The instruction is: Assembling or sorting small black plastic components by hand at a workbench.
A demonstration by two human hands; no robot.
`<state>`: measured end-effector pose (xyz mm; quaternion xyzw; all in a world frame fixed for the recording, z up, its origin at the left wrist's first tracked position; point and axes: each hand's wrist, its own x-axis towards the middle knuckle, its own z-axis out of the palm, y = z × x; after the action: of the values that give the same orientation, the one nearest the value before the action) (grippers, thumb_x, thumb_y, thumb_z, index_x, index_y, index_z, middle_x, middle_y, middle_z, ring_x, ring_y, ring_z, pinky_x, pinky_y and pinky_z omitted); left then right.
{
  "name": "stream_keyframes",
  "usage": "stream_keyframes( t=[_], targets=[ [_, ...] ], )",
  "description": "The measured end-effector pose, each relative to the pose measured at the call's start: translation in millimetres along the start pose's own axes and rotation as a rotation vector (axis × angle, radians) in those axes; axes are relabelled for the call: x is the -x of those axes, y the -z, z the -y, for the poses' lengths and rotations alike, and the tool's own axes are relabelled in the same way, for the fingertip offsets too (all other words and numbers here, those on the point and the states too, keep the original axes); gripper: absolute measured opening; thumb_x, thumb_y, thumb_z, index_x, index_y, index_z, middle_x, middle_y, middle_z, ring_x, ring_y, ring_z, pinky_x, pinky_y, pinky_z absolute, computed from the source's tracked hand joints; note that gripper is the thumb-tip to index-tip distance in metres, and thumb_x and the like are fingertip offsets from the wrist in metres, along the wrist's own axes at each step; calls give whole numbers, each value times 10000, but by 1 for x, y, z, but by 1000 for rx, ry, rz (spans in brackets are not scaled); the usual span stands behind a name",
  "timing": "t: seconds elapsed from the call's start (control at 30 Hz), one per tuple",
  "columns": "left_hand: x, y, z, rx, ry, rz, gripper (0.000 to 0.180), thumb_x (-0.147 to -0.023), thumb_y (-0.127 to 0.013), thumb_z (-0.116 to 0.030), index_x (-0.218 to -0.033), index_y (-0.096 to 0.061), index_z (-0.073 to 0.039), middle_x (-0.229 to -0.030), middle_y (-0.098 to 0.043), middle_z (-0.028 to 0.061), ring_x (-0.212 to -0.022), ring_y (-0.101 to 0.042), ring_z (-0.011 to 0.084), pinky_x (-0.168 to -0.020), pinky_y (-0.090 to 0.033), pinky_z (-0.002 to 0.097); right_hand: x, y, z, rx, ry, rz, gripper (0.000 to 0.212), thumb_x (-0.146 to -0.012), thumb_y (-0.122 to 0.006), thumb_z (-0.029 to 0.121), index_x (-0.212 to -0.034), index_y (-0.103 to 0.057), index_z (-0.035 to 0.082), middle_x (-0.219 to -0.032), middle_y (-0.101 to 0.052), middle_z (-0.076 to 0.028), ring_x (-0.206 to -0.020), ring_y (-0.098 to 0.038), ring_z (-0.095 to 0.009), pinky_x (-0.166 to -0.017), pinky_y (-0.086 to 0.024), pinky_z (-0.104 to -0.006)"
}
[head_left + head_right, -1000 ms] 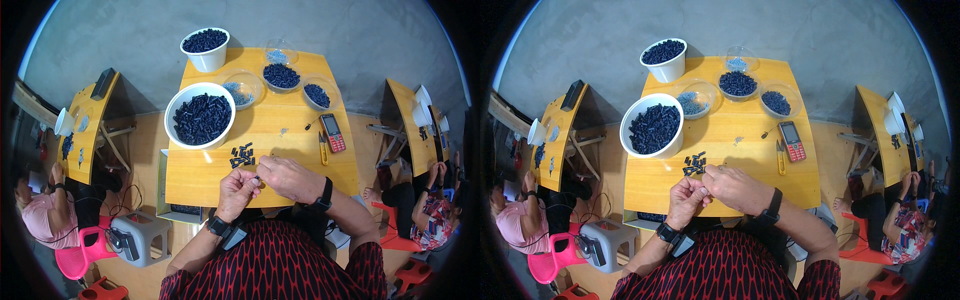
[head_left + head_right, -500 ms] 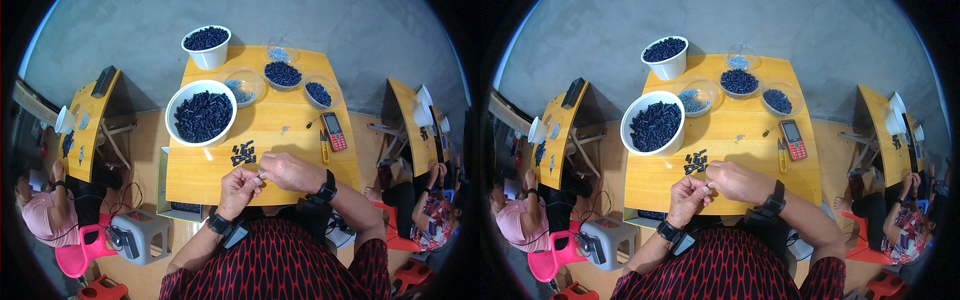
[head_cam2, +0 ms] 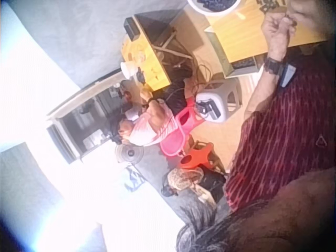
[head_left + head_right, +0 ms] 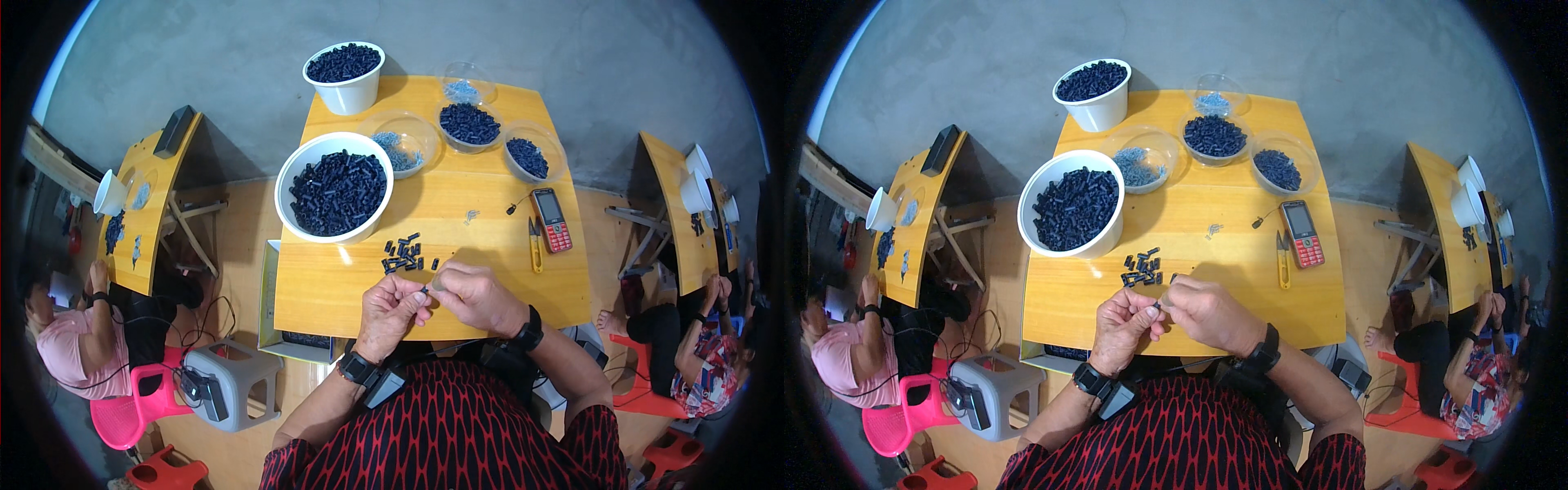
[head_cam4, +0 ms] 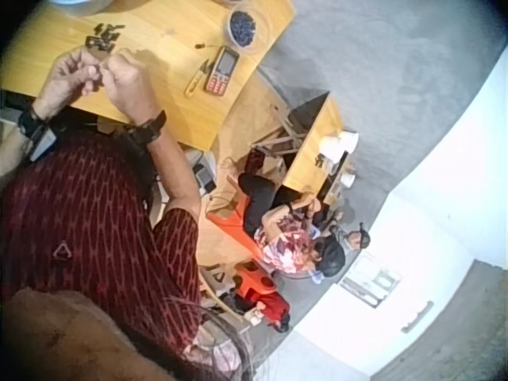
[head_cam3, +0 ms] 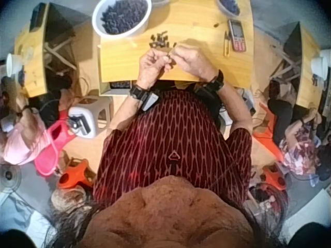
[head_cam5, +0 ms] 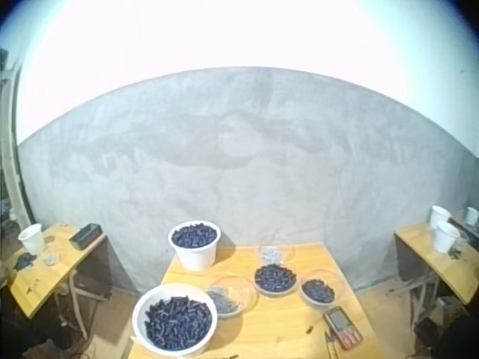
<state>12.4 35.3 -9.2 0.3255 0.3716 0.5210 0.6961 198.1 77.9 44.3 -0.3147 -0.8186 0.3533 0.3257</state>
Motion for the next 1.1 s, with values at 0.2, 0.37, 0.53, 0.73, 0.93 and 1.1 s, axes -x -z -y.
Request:
stream_keyframes(
  t=[0.2, 0.37, 0.53, 0.73, 0.93, 1.1],
  targets=[
    [2, -1, 0, -92, 9, -18, 76, -931, -625, -16, -975, -566, 6, -842, -679, 106, -658, -635, 127, -588, -530, 236, 3, -8, 4, 93, 74, 23, 85, -801, -575, -54, -764, -518, -3, -745, -493, -141, -684, -565, -335, -627, -475, -403],
    [2, -3, -2, -100, 2, -35, 56, -934, -611, -5, -976, -574, -2, -821, -677, 90, -655, -629, 101, -570, -527, 228, -4, 5, -4, -31, -34, 66, 39, -825, -590, -34, -794, -566, -33, -753, -522, -145, -696, -569, -327, -631, -472, -385],
    [12, -2, -15, -44, -75, -147, 75, -923, -625, -11, -977, -573, -14, -807, -657, 69, -634, -605, 96, -565, -508, 224, -36, 4, -26, -10, -120, -177, 68, -848, -626, 22, -825, -614, -41, -762, -546, -147, -721, -585, -326, -656, -476, -374],
    [10, 17, -19, -172, -205, -355, 94, -908, -642, -19, -971, -573, -23, -795, -636, 48, -602, -578, 96, -552, -488, 222, -53, -5, -38, 212, -85, 5, 89, -830, -671, 75, -826, -638, -7, -808, -570, -151, -770, -602, -351, -687, -484, -419],
    [8, 18, -16, -183, -214, -363, 95, -911, -643, -27, -976, -572, -28, -792, -633, 44, -609, -581, 91, -555, -486, 217, -57, -6, -37, 297, -109, 88, 117, -823, -681, 112, -811, -649, 1, -821, -572, -154, -792, -603, -362, -708, -486, -449],
    [10, 18, -17, -158, -212, -372, 101, -914, -647, -33, -982, -572, -29, -799, -633, 45, -621, -582, 87, -568, -493, 214, -55, -5, -32, 327, -158, 123, 105, -821, -670, 107, -821, -657, 3, -836, -575, -153, -798, -605, -361, -724, -491, -446]
  ],
)
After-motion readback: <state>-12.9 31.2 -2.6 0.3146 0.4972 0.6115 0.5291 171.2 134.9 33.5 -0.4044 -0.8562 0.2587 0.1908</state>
